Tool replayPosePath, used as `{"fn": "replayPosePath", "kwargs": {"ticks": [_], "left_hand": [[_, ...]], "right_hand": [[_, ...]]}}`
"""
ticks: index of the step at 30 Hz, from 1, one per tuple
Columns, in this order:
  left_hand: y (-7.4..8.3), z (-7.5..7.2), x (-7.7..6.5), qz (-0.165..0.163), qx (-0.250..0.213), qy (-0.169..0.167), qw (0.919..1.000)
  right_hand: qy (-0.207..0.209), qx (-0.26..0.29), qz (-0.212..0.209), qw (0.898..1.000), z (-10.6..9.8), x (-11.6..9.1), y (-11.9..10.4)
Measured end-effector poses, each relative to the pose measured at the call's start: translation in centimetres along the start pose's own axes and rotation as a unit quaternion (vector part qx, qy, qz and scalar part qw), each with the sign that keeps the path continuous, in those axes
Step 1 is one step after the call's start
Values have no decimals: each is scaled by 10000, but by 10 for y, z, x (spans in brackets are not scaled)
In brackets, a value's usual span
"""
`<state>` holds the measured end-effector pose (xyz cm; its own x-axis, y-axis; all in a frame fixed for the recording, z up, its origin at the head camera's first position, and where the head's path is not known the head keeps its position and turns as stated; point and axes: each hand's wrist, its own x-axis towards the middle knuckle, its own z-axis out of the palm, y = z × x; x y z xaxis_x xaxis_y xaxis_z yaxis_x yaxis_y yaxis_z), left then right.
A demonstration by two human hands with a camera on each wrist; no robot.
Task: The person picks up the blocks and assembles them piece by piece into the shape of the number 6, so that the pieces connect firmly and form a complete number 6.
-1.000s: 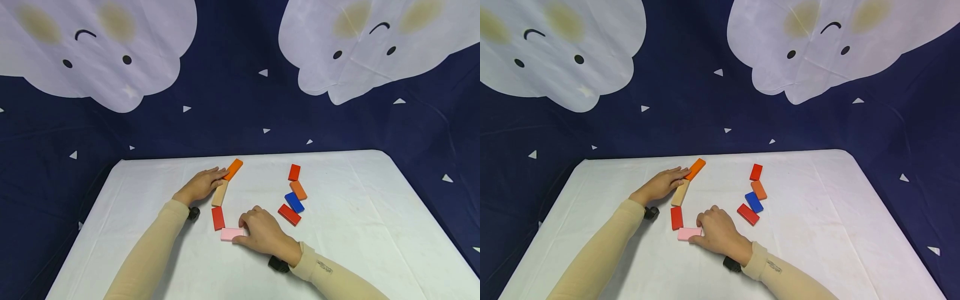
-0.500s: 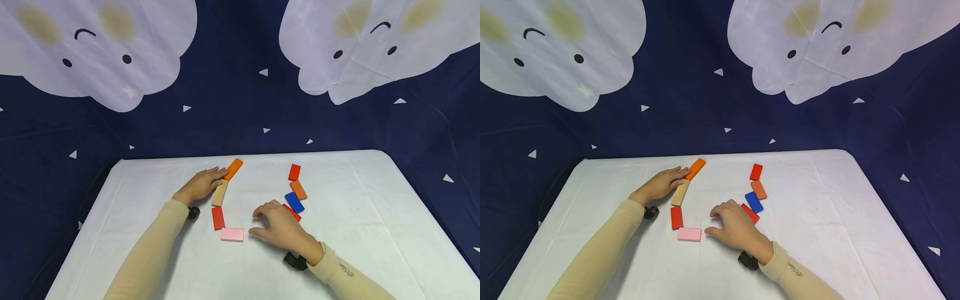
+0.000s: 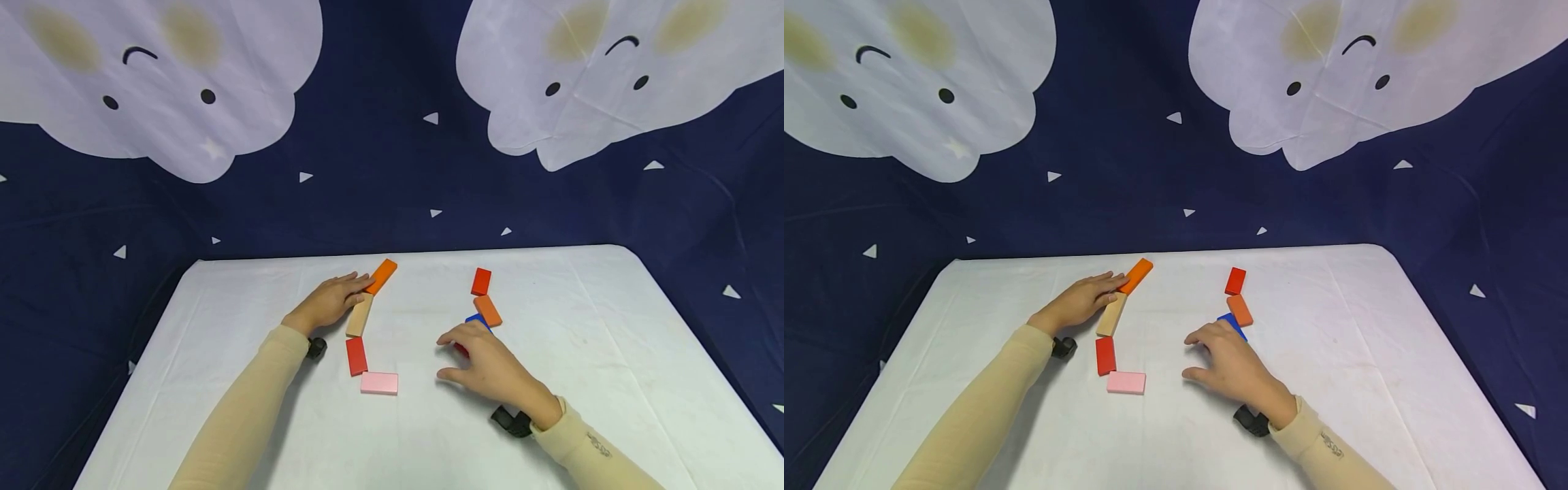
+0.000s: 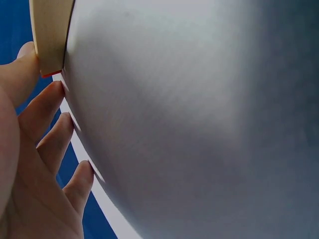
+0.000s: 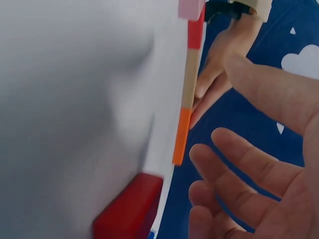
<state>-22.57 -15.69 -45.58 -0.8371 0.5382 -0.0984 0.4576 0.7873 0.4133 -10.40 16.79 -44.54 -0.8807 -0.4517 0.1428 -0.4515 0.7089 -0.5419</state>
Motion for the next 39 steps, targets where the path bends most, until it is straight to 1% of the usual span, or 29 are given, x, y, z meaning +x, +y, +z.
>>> {"fn": "replayPosePath", "kwargs": {"ticks": [11, 18, 27, 39], "left_hand": [[0, 0, 0, 50, 36, 27, 10000], [0, 0, 1, 22, 37, 14, 10000], [-1, 1, 0, 30, 4, 3, 10000], [-2, 2, 2, 66, 58, 10, 10000]], "right_hand": [[-275, -18, 44, 9996, -12, -7, 24], [-492, 24, 112, 9987, -18, -6, 38], [-805, -151, -64, 9966, -23, -3, 52], [-1052, -319, -296, 9935, -27, 1, 57]]}}
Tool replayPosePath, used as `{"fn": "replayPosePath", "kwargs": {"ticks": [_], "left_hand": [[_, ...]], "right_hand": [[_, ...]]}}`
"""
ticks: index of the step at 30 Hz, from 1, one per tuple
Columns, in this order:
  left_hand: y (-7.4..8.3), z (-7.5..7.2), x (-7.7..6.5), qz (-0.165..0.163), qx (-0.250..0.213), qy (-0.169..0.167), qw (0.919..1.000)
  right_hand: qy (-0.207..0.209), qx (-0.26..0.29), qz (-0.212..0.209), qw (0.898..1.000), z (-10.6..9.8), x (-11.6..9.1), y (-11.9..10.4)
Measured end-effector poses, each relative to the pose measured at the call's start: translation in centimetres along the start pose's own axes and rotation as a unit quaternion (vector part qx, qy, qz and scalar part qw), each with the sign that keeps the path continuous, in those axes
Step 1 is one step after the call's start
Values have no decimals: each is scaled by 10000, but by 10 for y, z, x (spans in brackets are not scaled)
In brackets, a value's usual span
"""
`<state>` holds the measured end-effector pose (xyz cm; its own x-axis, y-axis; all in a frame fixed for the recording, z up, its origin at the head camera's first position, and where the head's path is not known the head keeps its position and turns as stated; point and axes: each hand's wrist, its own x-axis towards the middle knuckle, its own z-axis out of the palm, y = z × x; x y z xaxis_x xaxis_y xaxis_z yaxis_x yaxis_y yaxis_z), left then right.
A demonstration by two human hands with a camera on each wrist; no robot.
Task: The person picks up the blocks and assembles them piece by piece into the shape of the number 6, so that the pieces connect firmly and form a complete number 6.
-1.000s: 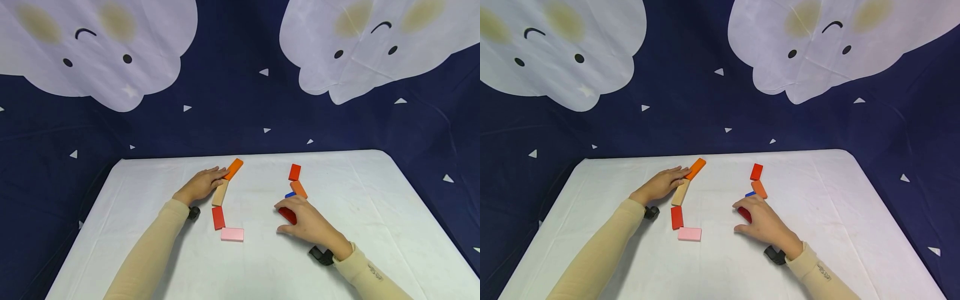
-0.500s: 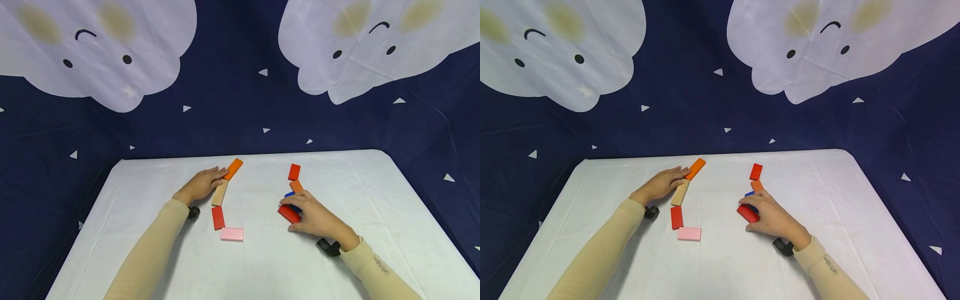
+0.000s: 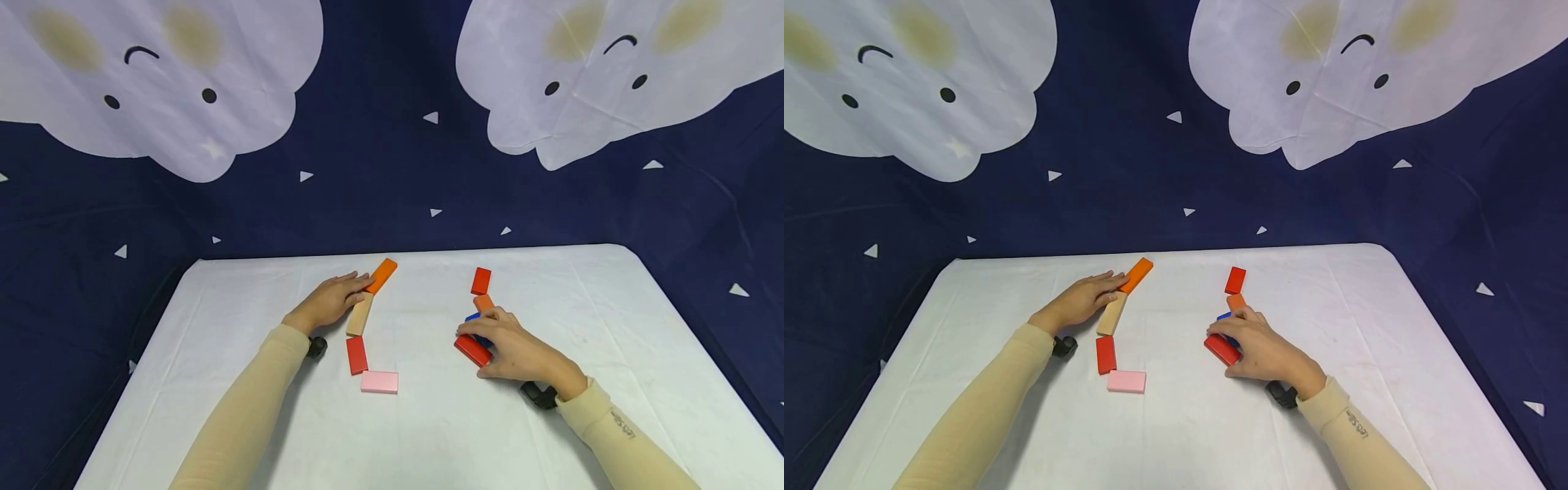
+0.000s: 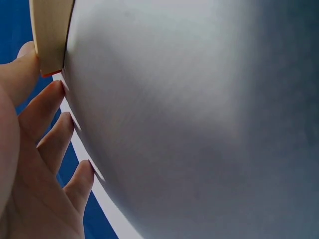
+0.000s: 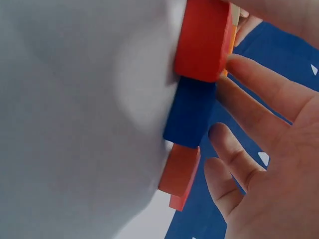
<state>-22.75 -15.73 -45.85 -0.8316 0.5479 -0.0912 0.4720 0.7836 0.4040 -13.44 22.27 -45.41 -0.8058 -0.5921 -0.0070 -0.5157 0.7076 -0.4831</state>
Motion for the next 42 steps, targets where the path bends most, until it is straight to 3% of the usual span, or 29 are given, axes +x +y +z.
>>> {"fn": "replayPosePath", "kwargs": {"ticks": [10, 23, 42], "left_hand": [[1, -1, 0, -81, 8, -59, 9999], [3, -2, -2, -93, 0, -47, 9999], [3, -2, -2, -81, -80, -10, 9999]], "right_hand": [[-118, -43, -58, 9999, -2, 3, 0], [212, 22, -76, 9997, 2, 3, -6], [586, -139, -162, 9981, 15, 9, -35]]}}
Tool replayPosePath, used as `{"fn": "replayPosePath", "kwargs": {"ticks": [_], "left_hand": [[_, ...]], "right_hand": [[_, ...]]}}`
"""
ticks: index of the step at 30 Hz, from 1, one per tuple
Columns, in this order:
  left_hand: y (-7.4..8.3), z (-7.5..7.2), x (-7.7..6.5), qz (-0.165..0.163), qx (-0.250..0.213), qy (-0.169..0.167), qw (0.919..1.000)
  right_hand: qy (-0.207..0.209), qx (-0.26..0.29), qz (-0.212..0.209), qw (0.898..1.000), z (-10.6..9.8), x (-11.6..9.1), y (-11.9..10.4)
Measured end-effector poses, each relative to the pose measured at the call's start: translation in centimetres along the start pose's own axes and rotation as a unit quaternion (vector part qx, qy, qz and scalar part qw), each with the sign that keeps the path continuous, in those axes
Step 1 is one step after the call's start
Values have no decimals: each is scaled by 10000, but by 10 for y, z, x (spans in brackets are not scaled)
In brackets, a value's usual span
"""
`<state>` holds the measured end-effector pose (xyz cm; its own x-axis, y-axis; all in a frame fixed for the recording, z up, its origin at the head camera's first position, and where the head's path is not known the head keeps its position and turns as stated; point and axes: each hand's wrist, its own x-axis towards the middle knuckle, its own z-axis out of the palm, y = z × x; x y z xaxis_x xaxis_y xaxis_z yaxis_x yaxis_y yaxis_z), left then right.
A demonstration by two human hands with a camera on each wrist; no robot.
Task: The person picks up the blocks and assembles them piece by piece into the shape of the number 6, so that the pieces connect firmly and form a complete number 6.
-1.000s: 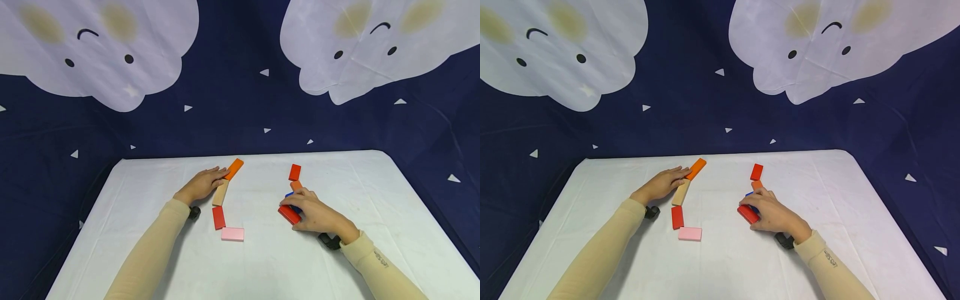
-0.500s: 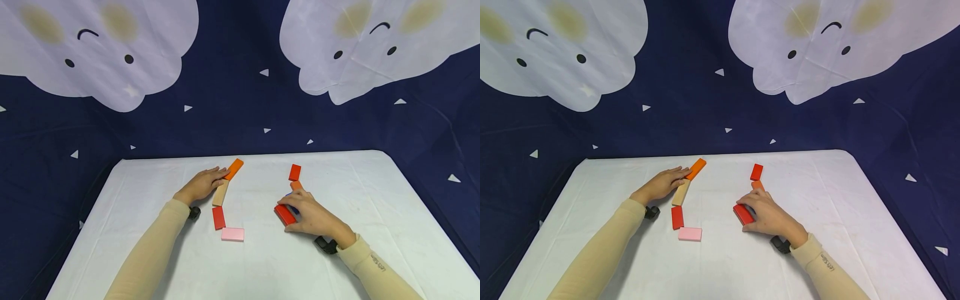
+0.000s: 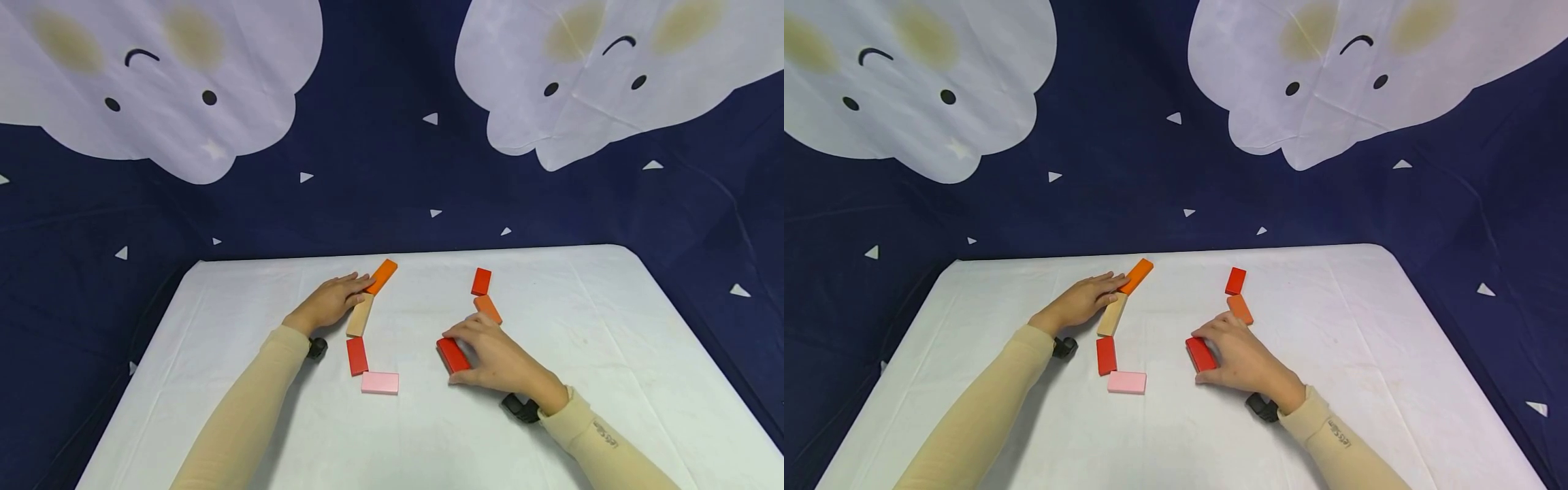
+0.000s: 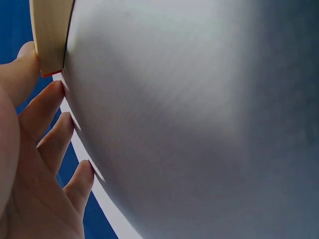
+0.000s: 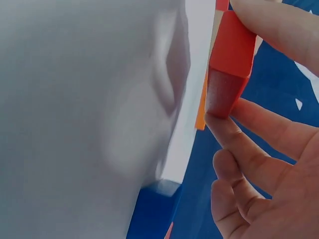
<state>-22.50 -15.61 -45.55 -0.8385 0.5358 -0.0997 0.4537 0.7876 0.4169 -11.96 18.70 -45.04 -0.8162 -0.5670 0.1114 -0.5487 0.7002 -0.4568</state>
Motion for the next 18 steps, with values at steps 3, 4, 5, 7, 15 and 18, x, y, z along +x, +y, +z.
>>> {"fn": "replayPosePath", "kwargs": {"ticks": [3, 4, 5, 7, 15, 18], "left_hand": [[0, 0, 0, 27, 0, 16, 10000], [1, -1, -1, 25, -2, 14, 10000], [1, -1, -1, 24, -3, 11, 10000], [1, -1, -1, 17, 1, 4, 10000], [1, 0, 0, -18, 43, -4, 10000], [1, 0, 0, -4, 23, 9, 10000]], "right_hand": [[-22, -3, 47, 10000, 2, 1, -4], [-31, -13, 61, 10000, 3, 1, -5], [-38, -29, 70, 10000, 4, 2, -7], [-16, -64, 69, 10000, 6, 2, -9], [174, -245, -28, 9995, 12, 8, -17], [208, -274, 17, 9994, 14, 10, -20]]}}
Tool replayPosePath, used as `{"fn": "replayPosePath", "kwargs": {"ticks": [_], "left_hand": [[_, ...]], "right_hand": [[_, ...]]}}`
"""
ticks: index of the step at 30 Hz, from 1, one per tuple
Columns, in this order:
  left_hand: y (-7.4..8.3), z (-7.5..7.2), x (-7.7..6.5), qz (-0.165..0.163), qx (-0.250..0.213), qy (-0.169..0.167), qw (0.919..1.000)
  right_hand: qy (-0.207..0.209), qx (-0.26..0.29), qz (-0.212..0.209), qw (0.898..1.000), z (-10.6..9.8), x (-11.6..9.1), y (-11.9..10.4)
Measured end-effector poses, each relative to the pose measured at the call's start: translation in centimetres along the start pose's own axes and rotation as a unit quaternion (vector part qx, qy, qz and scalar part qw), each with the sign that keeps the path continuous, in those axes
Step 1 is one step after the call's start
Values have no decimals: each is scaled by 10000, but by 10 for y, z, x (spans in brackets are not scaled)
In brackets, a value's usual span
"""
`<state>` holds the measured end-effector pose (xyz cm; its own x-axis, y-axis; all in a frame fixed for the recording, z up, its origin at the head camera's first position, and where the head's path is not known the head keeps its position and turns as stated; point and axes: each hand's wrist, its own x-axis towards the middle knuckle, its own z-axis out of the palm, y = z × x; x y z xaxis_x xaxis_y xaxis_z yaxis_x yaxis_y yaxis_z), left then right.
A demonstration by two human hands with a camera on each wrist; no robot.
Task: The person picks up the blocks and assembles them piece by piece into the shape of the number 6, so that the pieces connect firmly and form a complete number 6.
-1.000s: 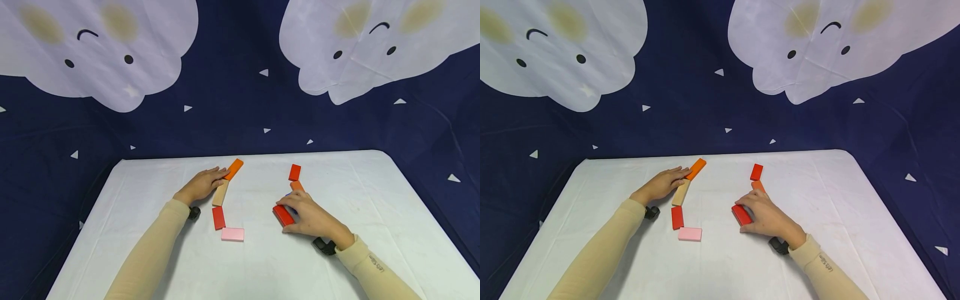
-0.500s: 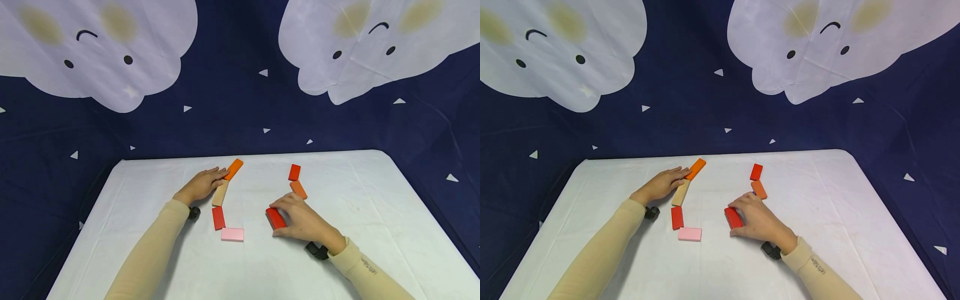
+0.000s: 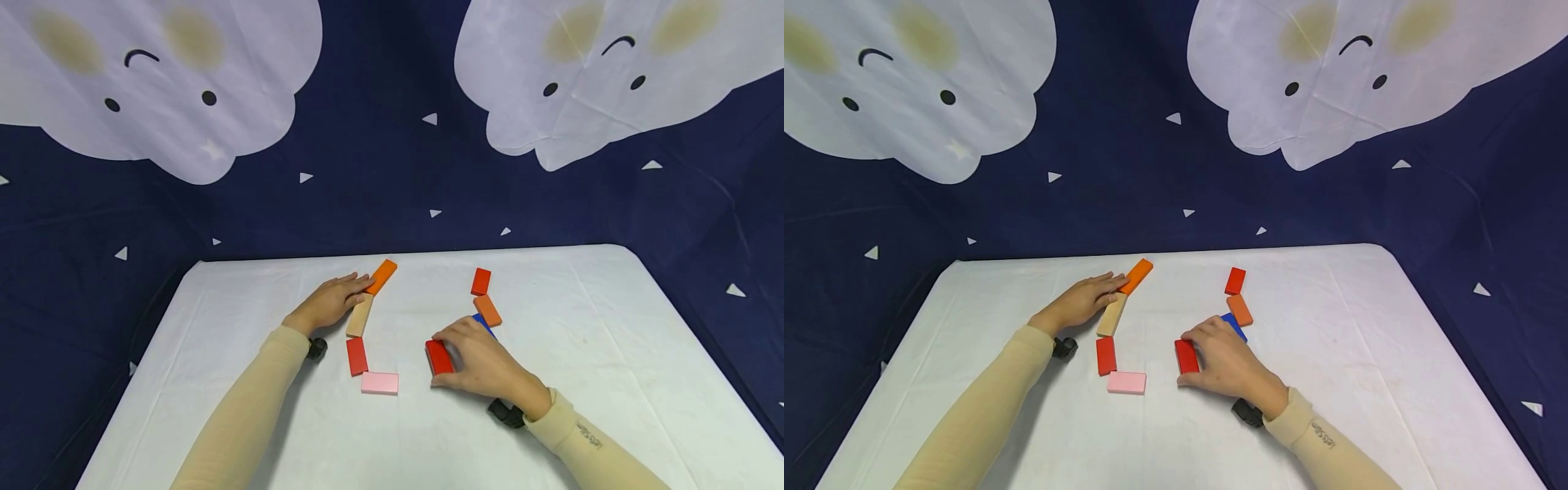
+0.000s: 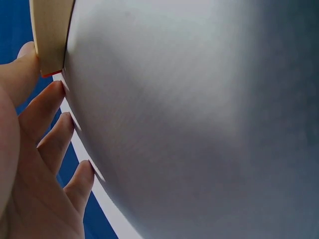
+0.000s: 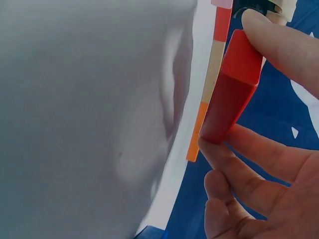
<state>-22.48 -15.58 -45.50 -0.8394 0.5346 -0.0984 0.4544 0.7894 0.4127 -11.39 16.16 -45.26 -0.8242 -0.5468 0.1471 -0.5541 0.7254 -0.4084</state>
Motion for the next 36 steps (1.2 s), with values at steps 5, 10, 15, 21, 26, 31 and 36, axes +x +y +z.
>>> {"fn": "replayPosePath", "kwargs": {"ticks": [5, 10, 15, 21, 26, 31, 36], "left_hand": [[-1, 1, 0, 42, -9, 12, 10000], [0, 0, -2, 113, 33, 37, 9999], [0, -1, -2, 66, 6, 0, 10000], [-1, 0, 0, -4, -14, -26, 10000], [-1, 0, 0, -45, -15, -45, 10000], [-2, 1, 1, -4, 6, -22, 10000], [-1, 1, 1, 15, -15, -1, 10000]], "right_hand": [[-15, -36, 130, 9999, 3, 3, -4], [-111, -160, 180, 9996, 5, 6, -9], [-153, -324, 52, 9993, 7, 9, -15], [-136, -632, 0, 9979, 11, 13, -21], [-90, -837, 64, 9964, 13, 17, -26], [-69, -909, 153, 9957, 17, 19, -30], [-77, -1046, 180, 9943, 20, 20, -34]]}}
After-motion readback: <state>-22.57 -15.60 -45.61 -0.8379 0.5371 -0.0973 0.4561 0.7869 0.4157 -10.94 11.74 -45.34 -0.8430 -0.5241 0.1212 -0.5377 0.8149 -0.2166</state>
